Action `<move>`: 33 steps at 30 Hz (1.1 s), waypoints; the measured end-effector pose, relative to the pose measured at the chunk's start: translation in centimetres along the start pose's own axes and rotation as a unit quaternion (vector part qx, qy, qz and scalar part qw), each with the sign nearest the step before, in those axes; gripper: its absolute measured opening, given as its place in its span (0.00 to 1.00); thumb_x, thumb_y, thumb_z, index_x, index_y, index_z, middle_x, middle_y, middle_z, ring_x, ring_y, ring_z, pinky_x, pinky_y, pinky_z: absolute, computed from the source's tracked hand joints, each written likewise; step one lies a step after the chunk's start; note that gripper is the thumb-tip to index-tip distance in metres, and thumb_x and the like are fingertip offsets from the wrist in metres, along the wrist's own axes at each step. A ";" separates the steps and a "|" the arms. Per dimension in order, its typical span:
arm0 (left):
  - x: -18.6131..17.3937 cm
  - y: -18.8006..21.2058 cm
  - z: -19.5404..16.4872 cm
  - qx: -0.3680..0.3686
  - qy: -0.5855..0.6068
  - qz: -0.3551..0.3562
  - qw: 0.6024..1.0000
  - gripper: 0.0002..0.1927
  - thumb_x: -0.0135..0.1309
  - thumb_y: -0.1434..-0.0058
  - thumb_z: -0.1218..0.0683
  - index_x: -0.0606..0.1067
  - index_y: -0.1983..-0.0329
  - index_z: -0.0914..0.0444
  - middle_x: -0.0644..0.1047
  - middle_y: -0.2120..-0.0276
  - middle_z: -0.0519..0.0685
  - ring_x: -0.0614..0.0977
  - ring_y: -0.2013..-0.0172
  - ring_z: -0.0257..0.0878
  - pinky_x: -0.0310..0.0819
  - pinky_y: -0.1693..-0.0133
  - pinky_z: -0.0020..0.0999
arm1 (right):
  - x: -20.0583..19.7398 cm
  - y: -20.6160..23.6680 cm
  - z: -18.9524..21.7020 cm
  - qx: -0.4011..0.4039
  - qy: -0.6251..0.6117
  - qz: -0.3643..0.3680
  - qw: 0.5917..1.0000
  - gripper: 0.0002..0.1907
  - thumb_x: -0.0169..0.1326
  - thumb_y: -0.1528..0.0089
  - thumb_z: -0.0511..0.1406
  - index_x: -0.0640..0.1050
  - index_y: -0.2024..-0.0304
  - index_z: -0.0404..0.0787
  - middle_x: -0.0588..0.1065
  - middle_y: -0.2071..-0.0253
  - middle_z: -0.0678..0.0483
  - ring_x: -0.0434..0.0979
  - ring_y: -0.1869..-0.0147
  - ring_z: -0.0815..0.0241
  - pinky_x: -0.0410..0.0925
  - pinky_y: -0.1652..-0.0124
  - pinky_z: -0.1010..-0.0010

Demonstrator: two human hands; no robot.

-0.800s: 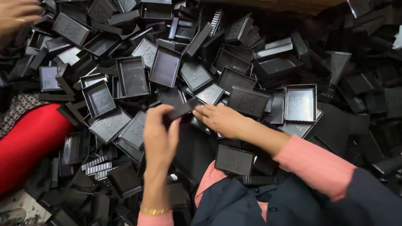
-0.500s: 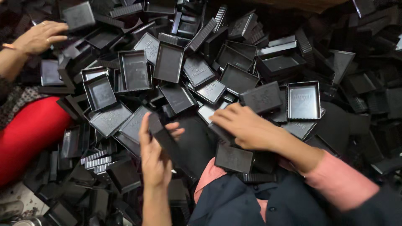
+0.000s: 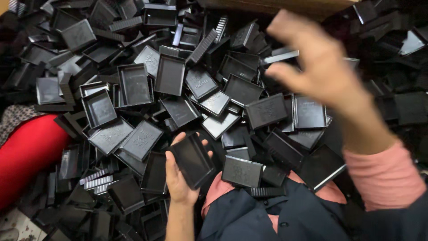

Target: The person sits on the floor and repeatedly picks up small black plastic trays and their lids from a large pile. They align and press the lids onto the trays, then place the assembled units back into the pile. The process continues with many identical trays.

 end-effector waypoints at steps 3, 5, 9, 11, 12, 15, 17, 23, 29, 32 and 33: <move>-0.2 0.3 1.0 -0.015 0.047 -0.015 0.999 0.27 0.37 0.26 0.37 0.67 0.39 0.61 0.72 0.38 0.62 0.77 0.42 0.56 0.73 0.42 0.55 | 13.7 4.1 1.6 0.002 -0.008 0.203 0.979 0.18 0.60 0.44 0.35 0.81 0.52 0.39 0.79 0.51 0.45 0.79 0.47 0.43 0.71 0.49 0.56; -0.7 0.4 1.4 -0.015 0.051 -0.037 0.998 0.27 0.36 0.26 0.36 0.69 0.43 0.62 0.73 0.39 0.63 0.77 0.43 0.56 0.73 0.43 0.54 | 23.1 8.6 2.5 -0.018 0.017 0.404 0.915 0.19 0.54 0.42 0.31 0.79 0.47 0.43 0.79 0.51 0.49 0.79 0.46 0.47 0.72 0.49 0.56; -0.8 0.3 0.4 0.001 0.036 -0.045 0.998 0.26 0.36 0.27 0.36 0.69 0.44 0.61 0.74 0.40 0.62 0.78 0.44 0.55 0.73 0.44 0.54 | 27.6 7.3 3.8 -0.124 0.080 0.232 0.961 0.35 0.58 0.50 0.29 0.71 0.38 0.36 0.72 0.40 0.45 0.74 0.44 0.46 0.71 0.58 0.59; -0.9 0.3 -0.3 0.011 0.029 -0.055 0.998 0.26 0.36 0.27 0.37 0.69 0.45 0.61 0.74 0.41 0.62 0.78 0.44 0.55 0.73 0.44 0.53 | 28.1 6.5 2.9 -0.100 0.131 0.270 0.949 0.38 0.61 0.50 0.31 0.70 0.36 0.36 0.71 0.42 0.48 0.72 0.43 0.48 0.69 0.55 0.60; -1.1 0.2 -0.5 0.018 0.020 -0.063 0.998 0.26 0.36 0.27 0.37 0.69 0.45 0.61 0.74 0.41 0.62 0.78 0.44 0.55 0.74 0.44 0.53 | 27.9 6.4 2.4 -0.085 0.135 0.312 0.937 0.40 0.63 0.53 0.33 0.69 0.36 0.37 0.72 0.43 0.48 0.71 0.41 0.48 0.68 0.51 0.61; -1.1 0.3 -0.7 0.051 -0.017 -0.079 0.995 0.25 0.36 0.26 0.38 0.69 0.45 0.62 0.74 0.42 0.62 0.78 0.44 0.53 0.74 0.43 0.52 | 23.2 6.5 3.9 -0.085 0.098 0.306 0.943 0.47 0.67 0.59 0.34 0.68 0.36 0.37 0.72 0.45 0.48 0.70 0.41 0.46 0.68 0.51 0.60; -0.1 -0.5 0.4 0.055 -0.026 -0.075 0.995 0.24 0.37 0.26 0.39 0.69 0.44 0.62 0.75 0.43 0.60 0.79 0.46 0.51 0.74 0.43 0.50 | 17.0 6.0 4.6 -0.030 -0.090 0.206 0.974 0.53 0.74 0.57 0.44 0.66 0.36 0.29 0.71 0.51 0.42 0.70 0.46 0.40 0.66 0.46 0.55; 4.7 0.1 3.5 0.037 -0.110 -0.002 0.993 0.23 0.36 0.24 0.40 0.67 0.41 0.62 0.74 0.43 0.53 0.77 0.43 0.44 0.70 0.39 0.41 | 13.6 11.8 6.9 0.328 -0.298 0.175 0.879 0.46 0.71 0.51 0.43 0.69 0.34 0.35 0.71 0.55 0.48 0.77 0.51 0.58 0.76 0.52 0.69; 8.6 1.6 2.8 0.060 -0.238 0.070 0.967 0.22 0.32 0.24 0.41 0.68 0.42 0.59 0.75 0.50 0.55 0.78 0.52 0.46 0.74 0.49 0.40 | 15.1 15.5 7.9 0.344 -0.367 0.184 0.844 0.44 0.71 0.51 0.41 0.69 0.35 0.35 0.70 0.54 0.53 0.77 0.50 0.64 0.75 0.51 0.72; 10.9 2.6 0.3 0.215 -0.462 0.156 0.846 0.23 0.34 0.21 0.43 0.72 0.54 0.64 0.75 0.55 0.55 0.77 0.54 0.44 0.70 0.50 0.35 | 15.9 17.3 7.9 0.338 -0.460 0.288 0.769 0.34 0.65 0.44 0.41 0.74 0.39 0.34 0.72 0.54 0.51 0.75 0.50 0.63 0.73 0.53 0.72; 10.3 2.3 0.3 0.185 -0.499 0.157 0.832 0.21 0.40 0.23 0.43 0.74 0.59 0.64 0.77 0.63 0.52 0.79 0.62 0.41 0.72 0.57 0.33 | 15.9 17.7 8.5 0.321 -0.480 0.326 0.748 0.27 0.60 0.38 0.43 0.77 0.41 0.32 0.75 0.54 0.50 0.75 0.50 0.63 0.72 0.52 0.72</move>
Point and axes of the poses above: each hand's wrist, its own y-axis away from the middle knuckle, its own x-axis out of the palm, z = x × y, the point moved 9 cm from there along -y, towards the middle knuckle
